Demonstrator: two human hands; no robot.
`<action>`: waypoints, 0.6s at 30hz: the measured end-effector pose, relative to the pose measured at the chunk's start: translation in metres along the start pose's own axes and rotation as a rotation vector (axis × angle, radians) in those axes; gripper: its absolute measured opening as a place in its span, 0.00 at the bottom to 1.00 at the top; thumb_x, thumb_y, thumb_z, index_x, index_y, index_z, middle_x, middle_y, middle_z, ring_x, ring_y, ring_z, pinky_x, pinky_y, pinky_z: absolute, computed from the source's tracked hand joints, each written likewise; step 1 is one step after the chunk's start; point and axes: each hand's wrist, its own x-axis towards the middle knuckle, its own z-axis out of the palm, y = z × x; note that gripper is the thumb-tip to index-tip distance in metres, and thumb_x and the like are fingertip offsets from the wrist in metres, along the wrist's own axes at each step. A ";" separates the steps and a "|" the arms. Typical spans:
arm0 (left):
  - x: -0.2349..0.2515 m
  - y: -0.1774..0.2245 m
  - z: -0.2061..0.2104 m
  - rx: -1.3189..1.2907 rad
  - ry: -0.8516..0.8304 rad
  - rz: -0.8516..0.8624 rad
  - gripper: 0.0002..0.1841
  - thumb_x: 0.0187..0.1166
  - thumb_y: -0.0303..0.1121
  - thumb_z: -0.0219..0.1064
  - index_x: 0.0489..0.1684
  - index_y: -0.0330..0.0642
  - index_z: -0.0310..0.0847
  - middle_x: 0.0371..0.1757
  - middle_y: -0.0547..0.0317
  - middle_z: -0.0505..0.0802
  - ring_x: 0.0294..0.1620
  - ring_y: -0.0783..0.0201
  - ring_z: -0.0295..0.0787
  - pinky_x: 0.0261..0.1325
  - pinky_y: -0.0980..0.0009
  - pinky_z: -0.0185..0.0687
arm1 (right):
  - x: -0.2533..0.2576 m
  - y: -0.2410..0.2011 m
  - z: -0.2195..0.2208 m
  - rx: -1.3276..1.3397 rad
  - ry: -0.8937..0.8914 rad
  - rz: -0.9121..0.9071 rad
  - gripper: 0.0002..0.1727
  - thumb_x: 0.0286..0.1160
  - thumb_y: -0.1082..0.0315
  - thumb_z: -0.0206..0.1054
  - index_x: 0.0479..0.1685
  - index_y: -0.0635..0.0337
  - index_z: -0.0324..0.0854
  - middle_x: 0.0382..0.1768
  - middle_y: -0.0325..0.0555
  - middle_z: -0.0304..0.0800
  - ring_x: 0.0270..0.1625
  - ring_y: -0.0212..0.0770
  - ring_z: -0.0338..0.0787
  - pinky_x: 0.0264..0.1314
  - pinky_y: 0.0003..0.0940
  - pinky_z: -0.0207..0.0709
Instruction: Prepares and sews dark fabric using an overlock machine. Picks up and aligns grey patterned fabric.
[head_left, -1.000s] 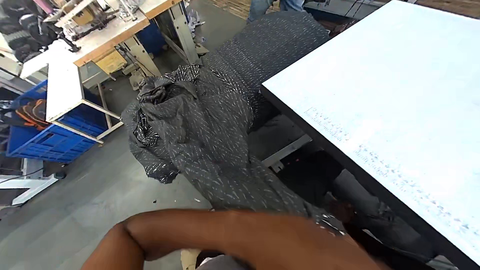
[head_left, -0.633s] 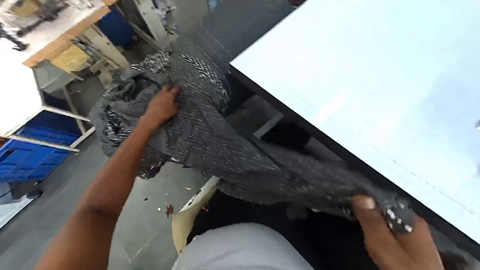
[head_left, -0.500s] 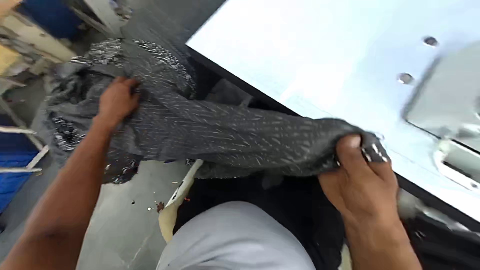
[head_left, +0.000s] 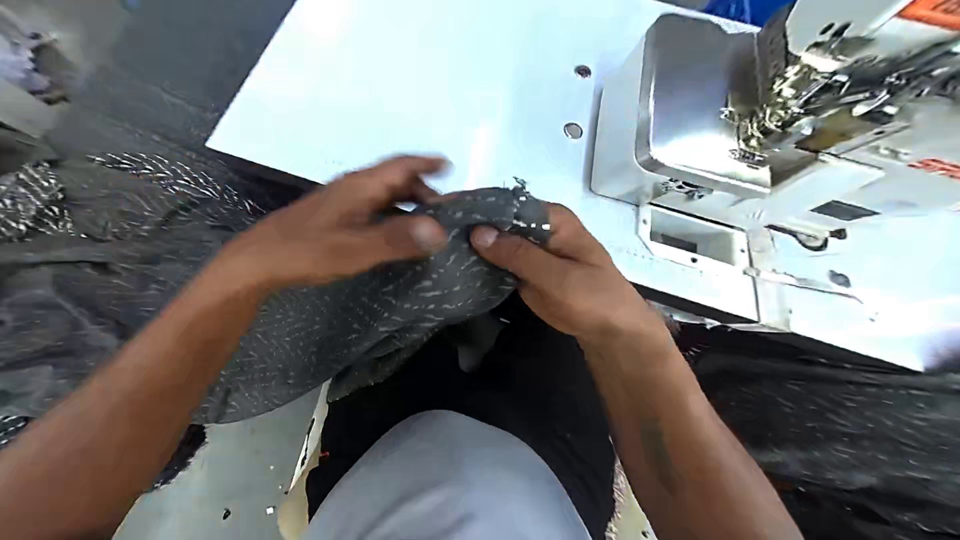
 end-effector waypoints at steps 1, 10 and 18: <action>0.014 0.009 0.005 -0.037 -0.054 0.021 0.28 0.81 0.56 0.67 0.63 0.38 0.83 0.46 0.65 0.94 0.45 0.76 0.91 0.47 0.75 0.90 | 0.001 -0.003 0.000 -0.070 -0.006 -0.067 0.15 0.86 0.75 0.56 0.64 0.67 0.81 0.53 0.42 0.92 0.54 0.31 0.91 0.60 0.32 0.88; 0.027 0.046 -0.019 0.107 0.124 0.055 0.06 0.82 0.30 0.69 0.47 0.39 0.89 0.38 0.63 0.94 0.36 0.73 0.91 0.38 0.80 0.88 | -0.006 0.006 0.008 0.106 0.238 -0.068 0.07 0.78 0.77 0.67 0.51 0.67 0.83 0.38 0.45 0.93 0.38 0.32 0.92 0.44 0.26 0.89; 0.022 0.045 -0.011 0.062 0.224 0.122 0.06 0.79 0.28 0.71 0.44 0.35 0.90 0.39 0.61 0.93 0.36 0.72 0.89 0.39 0.77 0.88 | 0.006 0.009 0.014 0.091 0.208 -0.145 0.22 0.74 0.70 0.75 0.65 0.63 0.77 0.48 0.41 0.92 0.49 0.31 0.92 0.54 0.27 0.89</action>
